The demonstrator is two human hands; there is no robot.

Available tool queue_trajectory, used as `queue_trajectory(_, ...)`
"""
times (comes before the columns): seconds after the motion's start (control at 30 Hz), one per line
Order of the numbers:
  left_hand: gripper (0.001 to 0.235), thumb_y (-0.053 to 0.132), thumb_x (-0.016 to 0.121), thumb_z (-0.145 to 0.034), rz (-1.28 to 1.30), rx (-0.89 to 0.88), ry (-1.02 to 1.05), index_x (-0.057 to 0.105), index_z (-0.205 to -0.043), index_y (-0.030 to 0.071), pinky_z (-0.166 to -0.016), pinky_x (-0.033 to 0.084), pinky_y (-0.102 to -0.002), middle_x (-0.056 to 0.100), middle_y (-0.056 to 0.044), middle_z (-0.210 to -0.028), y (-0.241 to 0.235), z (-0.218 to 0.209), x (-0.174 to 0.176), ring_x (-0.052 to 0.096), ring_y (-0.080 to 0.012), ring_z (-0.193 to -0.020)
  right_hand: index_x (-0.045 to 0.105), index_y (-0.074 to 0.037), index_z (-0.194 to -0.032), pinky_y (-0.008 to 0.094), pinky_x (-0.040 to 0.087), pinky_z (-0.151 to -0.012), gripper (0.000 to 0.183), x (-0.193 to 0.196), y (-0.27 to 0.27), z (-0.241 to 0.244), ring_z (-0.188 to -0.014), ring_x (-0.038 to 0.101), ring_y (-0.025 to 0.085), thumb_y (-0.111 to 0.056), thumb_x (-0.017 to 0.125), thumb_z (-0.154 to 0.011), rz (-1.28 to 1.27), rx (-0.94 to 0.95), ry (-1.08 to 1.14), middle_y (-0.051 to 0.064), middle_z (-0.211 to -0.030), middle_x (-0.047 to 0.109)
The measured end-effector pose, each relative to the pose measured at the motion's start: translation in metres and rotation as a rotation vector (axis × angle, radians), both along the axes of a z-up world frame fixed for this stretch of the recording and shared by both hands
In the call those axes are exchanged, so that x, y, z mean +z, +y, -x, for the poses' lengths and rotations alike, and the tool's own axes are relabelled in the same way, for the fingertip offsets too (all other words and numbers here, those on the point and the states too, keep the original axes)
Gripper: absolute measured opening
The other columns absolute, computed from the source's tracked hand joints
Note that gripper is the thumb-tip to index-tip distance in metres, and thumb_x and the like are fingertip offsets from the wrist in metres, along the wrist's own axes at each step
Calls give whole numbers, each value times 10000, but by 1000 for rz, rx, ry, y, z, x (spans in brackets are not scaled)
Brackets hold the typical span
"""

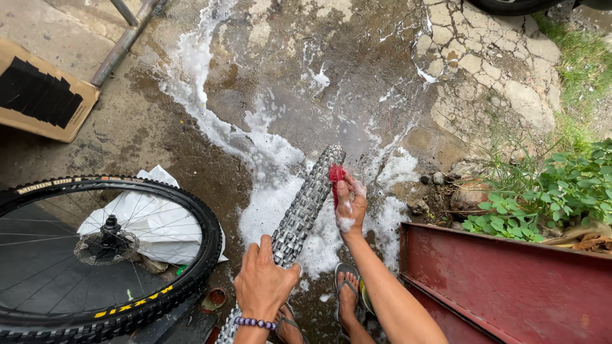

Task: The person scrubs a bicycle wheel with a soapy sponge, focusing on the tire tread, spokes, and disc brake rotor. They rotate the wheel to clean different sections and repeatedly dip the sponge into a bucket of soapy water.

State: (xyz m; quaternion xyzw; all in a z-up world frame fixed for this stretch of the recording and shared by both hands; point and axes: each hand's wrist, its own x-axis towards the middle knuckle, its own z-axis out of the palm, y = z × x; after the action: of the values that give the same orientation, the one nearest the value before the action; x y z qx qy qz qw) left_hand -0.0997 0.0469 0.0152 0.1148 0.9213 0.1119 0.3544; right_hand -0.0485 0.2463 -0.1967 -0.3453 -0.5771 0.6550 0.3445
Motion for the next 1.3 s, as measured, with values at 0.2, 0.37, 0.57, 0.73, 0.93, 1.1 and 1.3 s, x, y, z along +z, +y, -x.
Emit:
queue_trajectory(0.2, 731, 359, 791, -674, 1, 54, 49, 526, -1300, 91, -828, 572, -510, 614, -166, -1102, 16, 10, 5, 632, -357, -1070, 672, -16, -1273, 298, 504, -997, 381, 7, 9, 42, -1111, 641, 182, -293, 667, -1012, -138, 60, -14, 87, -1211, 632)
queue_trajectory(0.37, 726, 339, 792, -664, -51, 37, 125, 524, -1285, 75, -845, 561, -510, 622, -193, -1081, 21, 26, 8, 633, -387, -1057, 657, -8, -1282, 314, 480, -1043, 344, 33, -27, 12, -1153, 612, 191, -237, 665, -1025, -119, 85, 75, 83, -1217, 592)
queue_trajectory(0.57, 691, 334, 779, -676, -37, 91, 86, 521, -1262, 74, -847, 560, -512, 619, -202, -1084, 37, 33, 7, 636, -388, -1053, 699, -38, -1267, 337, 445, -1000, 385, 72, -51, 7, -1058, 540, 208, -288, 699, -973, -328, 106, -115, 67, -1086, 571)
queue_trajectory(0.73, 695, 348, 790, -662, -62, 71, 128, 531, -1244, 69, -868, 544, -520, 619, -225, -1097, 42, 20, 5, 621, -415, -1070, 728, -103, -1259, 342, 418, -952, 369, 85, -52, 16, -1041, 473, 227, -316, 724, -957, -545, 127, -175, 65, -1036, 514)
queue_trajectory(0.93, 667, 315, 759, -680, -29, 106, 93, 538, -1256, 61, -878, 547, -519, 634, -208, -1118, 35, 38, 11, 631, -394, -1098, 728, -99, -1240, 336, 435, -910, 357, 53, -57, -45, -998, 486, 209, -314, 721, -956, -398, 303, -239, 73, -1028, 491)
queue_trajectory(1.1, 695, 335, 777, -678, -47, 60, 103, 523, -1265, 64, -861, 545, -522, 615, -202, -1108, 28, 36, 8, 629, -388, -1072, 570, -149, -1494, 371, 454, -624, 665, 47, 18, -82, -808, 574, 242, -312, 796, -890, 150, 345, -290, 94, -1042, 517)
queue_trajectory(1.3, 709, 340, 819, -668, -98, 46, 130, 512, -1245, 64, -826, 546, -510, 590, -190, -1093, 21, -11, 4, 608, -387, -1053, 663, -142, -1299, 366, 541, -904, 672, 154, 31, -58, -1029, 635, 262, -516, 824, -765, -683, 776, -487, 128, -1137, 611)
